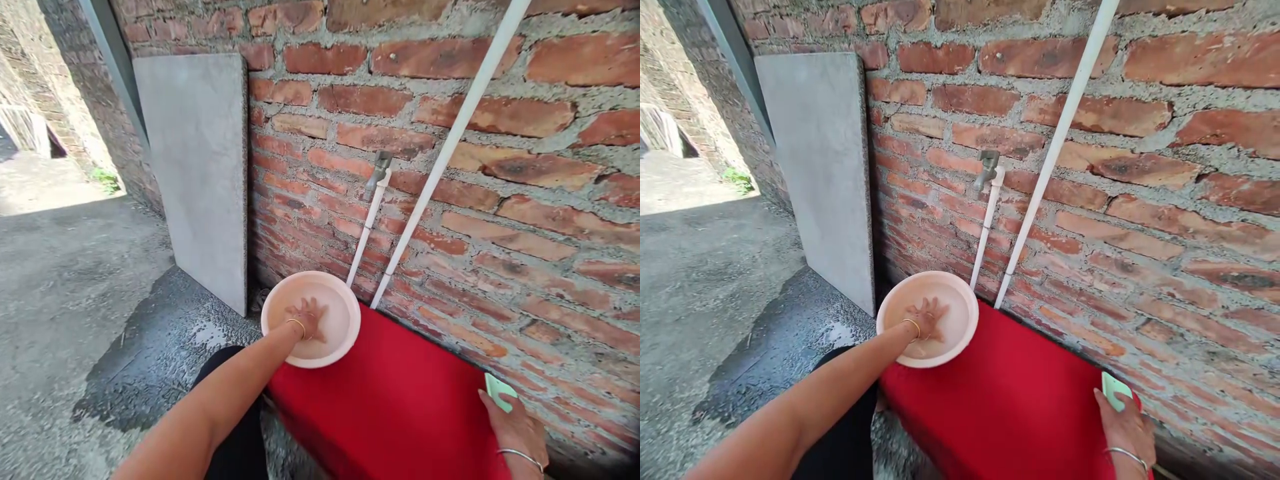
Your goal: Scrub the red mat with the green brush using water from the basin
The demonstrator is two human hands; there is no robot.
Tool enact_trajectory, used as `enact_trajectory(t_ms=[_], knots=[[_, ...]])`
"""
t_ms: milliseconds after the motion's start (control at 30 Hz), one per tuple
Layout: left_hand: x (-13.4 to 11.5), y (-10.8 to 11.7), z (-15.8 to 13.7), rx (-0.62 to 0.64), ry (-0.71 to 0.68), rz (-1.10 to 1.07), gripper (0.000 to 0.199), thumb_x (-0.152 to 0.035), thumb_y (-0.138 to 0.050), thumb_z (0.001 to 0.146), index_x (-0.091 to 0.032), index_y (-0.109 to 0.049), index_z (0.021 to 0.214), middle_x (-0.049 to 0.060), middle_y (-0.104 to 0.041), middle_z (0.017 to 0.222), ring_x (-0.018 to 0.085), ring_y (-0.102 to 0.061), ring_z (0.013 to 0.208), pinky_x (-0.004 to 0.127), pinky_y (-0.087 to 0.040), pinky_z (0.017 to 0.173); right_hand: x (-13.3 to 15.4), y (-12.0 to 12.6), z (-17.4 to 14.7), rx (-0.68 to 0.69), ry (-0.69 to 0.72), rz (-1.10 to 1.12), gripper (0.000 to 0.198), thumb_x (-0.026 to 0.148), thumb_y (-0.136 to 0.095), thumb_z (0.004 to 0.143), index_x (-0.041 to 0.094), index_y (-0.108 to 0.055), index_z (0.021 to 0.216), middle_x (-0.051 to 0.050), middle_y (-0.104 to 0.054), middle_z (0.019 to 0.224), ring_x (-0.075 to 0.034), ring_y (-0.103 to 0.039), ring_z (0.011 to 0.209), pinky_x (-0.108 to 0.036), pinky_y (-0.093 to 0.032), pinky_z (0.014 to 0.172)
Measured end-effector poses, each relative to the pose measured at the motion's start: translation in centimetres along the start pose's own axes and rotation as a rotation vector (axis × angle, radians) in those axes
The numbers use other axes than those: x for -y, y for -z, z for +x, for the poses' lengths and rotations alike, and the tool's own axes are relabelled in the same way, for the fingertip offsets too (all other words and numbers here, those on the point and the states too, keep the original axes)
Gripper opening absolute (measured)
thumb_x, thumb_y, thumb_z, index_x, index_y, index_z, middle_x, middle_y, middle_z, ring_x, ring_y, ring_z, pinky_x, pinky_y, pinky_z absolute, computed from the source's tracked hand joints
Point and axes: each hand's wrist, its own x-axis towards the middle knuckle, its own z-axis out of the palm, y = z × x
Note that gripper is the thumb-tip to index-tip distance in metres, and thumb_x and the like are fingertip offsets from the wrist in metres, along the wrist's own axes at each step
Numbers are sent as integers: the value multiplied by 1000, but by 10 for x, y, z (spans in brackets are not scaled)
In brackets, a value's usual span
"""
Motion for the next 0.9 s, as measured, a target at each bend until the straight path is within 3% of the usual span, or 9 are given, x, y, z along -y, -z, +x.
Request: enact_trajectory(t_ms=[67,300,400,467,533,633,800,900], knots=[[-2,3,-4,10,1,8,110,-75,-64,67,-38,-15,158,14,-3,168,51,-3,149,82,-26,97,32,1,-17,29,32,39,63,75,-35,78,31,-64,112,-15,-62,90,-39,-65,102,-57,-52,80],[0,3,-5,27,-2,4,112,-80,-60,67,-39,-11,159,14,-1,168,49,-3,150,79,-25,101,203,-48,-93,169,535,92,41,50,-57,85,29,-66,118,-7,-58,111,-22,-61,102,-33,-46,92],[1,0,-3,28,8,17,111,-81,-58,68,-38,-10,159,13,1,168,49,-2,149,79,-26,100,245,-66,-113,202,652,95,38,49,-61,85,33,-66,119,-5,-58,112,-21,-59,102,-31,-43,91],[1,-1,-3,25,19,29,111,-79,-58,68,-38,-10,159,13,1,168,50,-2,149,80,-26,99,255,-71,-114,210,676,79,39,51,-62,85,33,-66,120,-5,-57,113,-21,-59,101,-30,-42,90],[1,-1,-2,20,20,40,110,-76,-60,69,-37,-10,159,14,1,168,50,-2,149,80,-26,99,248,-69,-104,210,658,50,40,50,-63,84,33,-66,120,-5,-57,113,-21,-59,101,-30,-42,90],[0,-2,-2,10,8,53,108,-73,-61,70,-36,-12,159,15,-1,168,50,-3,149,80,-27,99,209,-55,-74,192,562,-13,41,49,-61,85,30,-66,122,-6,-58,111,-21,-60,101,-31,-43,91],[2,-5,4,16,13,67,106,-70,-62,72,-38,-11,159,15,-1,168,49,-3,149,79,-27,98,96,-1,-14,118,261,-116,47,50,-54,87,22,-65,123,-12,-61,106,-27,-63,104,-37,-48,90],[2,-6,7,23,16,73,110,-73,-62,70,-38,-9,159,15,0,168,49,-2,149,79,-26,100,33,29,4,38,73,-142,51,53,-46,87,17,-65,119,-15,-63,91,-33,-66,92,-43,-53,74]])
